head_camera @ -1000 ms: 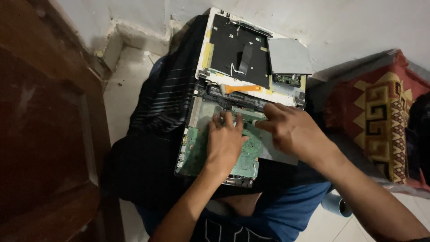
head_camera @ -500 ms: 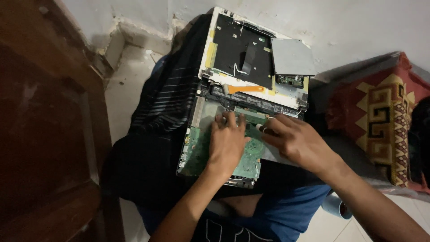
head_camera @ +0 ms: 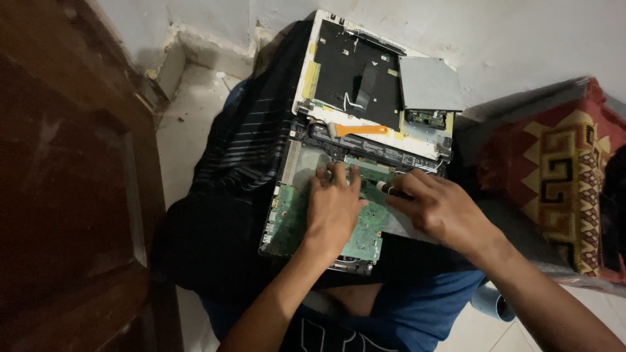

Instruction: Routing speaker cables and repositioning the motherboard during a laptop repair.

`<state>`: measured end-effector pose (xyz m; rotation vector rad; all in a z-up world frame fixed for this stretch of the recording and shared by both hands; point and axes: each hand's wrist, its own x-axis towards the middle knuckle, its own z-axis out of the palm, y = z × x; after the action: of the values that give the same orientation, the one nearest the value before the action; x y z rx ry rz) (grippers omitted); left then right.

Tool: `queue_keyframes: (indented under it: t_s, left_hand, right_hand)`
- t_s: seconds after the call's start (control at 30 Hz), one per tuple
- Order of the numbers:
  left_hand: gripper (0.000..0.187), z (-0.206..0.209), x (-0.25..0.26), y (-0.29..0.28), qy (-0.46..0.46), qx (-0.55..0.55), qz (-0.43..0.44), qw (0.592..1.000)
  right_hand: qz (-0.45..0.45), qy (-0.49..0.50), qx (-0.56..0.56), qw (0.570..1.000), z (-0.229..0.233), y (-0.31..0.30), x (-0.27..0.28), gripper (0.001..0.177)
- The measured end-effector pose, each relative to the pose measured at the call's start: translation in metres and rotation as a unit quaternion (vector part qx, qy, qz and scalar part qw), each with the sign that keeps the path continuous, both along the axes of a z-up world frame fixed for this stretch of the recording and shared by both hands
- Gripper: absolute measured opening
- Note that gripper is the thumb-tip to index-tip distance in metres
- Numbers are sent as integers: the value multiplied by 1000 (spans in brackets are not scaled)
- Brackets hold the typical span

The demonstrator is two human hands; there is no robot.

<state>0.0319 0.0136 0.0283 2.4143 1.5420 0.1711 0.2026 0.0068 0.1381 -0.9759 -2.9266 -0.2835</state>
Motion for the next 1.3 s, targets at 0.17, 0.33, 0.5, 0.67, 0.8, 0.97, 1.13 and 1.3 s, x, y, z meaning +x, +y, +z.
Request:
queue_keyframes:
  t_s: [0.17, 0.33, 0.5, 0.67, 0.8, 0.97, 1.13, 1.3]
  left_hand:
    - [68, -1, -1, 0, -6, -3, -3, 1000]
    - [67, -5, 0, 0, 4, 3, -3, 1000]
    - [68, -1, -2, -1, -14, 3, 5, 1000]
    - [68, -13, 4, -1, -6, 13, 10, 1000]
    - [69, -13, 4, 0, -10, 11, 11, 1000]
    - [67, -8, 1, 0, -12, 11, 3, 1000]
    - [68, -6, 0, -1, -3, 26, 3, 1000]
    - [70, -2, 0, 0, -12, -9, 1, 1000]
  right_hand:
    - [-5, -2, 7, 1000, -7, 0, 6, 30]
    - [-8, 3, 2, 1000, -8, 1, 11, 40]
    - [-18, 9, -11, 1000, -6, 2, 10, 40]
    - [-21, 1, -9, 1000, -9, 3, 11, 41]
    - [-25, 12, -10, 1000, -6, 1, 9, 39]
    - [-28, -6, -10, 1000, -11, 2, 13, 39]
    - [-60, -24, -46, 997, -7, 4, 9, 40]
    - [-218, 22, -143, 965, 2, 12, 3, 43]
